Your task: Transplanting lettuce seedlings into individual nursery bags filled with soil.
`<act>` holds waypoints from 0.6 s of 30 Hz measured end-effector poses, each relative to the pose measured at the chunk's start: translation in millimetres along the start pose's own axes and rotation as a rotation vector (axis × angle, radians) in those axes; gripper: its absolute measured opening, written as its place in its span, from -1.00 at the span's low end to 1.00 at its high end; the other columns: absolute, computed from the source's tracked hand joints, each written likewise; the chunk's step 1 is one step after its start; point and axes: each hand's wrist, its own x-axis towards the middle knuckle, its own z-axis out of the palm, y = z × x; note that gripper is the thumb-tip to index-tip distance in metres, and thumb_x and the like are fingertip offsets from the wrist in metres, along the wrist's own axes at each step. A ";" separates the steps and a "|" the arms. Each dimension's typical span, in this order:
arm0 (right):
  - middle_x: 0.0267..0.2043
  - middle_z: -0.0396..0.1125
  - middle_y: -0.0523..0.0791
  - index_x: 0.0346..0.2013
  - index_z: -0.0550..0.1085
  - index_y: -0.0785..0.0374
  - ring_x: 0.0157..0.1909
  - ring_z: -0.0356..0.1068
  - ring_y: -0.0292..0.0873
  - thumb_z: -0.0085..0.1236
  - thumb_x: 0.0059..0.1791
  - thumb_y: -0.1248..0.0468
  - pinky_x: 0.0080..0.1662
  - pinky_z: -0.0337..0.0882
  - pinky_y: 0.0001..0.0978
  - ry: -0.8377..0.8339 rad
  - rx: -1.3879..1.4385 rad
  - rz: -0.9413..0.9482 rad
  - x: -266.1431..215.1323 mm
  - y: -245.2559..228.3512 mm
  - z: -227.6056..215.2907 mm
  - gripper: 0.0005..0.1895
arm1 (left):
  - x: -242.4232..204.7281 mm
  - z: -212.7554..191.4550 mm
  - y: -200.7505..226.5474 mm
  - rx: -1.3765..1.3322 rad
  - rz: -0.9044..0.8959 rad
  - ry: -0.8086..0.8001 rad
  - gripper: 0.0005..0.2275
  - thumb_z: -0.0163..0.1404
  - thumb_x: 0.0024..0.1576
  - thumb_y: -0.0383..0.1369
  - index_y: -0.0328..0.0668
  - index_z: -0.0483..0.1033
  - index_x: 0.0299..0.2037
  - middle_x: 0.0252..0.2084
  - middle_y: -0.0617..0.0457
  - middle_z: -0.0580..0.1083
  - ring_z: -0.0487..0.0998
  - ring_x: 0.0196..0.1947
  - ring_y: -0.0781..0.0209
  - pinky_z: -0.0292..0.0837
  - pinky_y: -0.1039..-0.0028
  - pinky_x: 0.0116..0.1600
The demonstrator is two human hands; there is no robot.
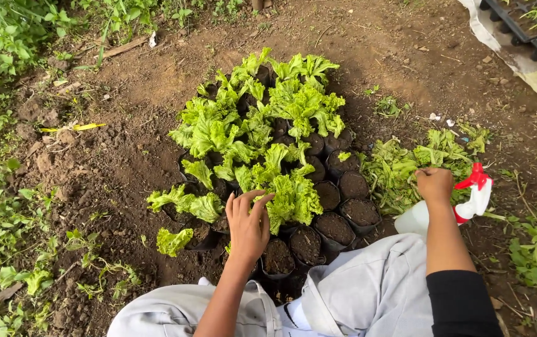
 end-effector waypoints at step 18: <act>-0.15 0.33 -0.14 -0.20 0.40 0.21 -0.08 0.44 -0.18 0.28 0.00 0.33 0.02 0.43 -0.35 -0.424 0.990 0.414 -46.3 -78.0 -8.5 -0.81 | -20.7 40.9 -8.7 0.089 0.111 -0.022 -0.68 -0.06 0.17 -0.45 0.17 0.46 0.12 -0.01 0.15 0.34 0.32 -0.02 0.18 0.23 0.31 0.07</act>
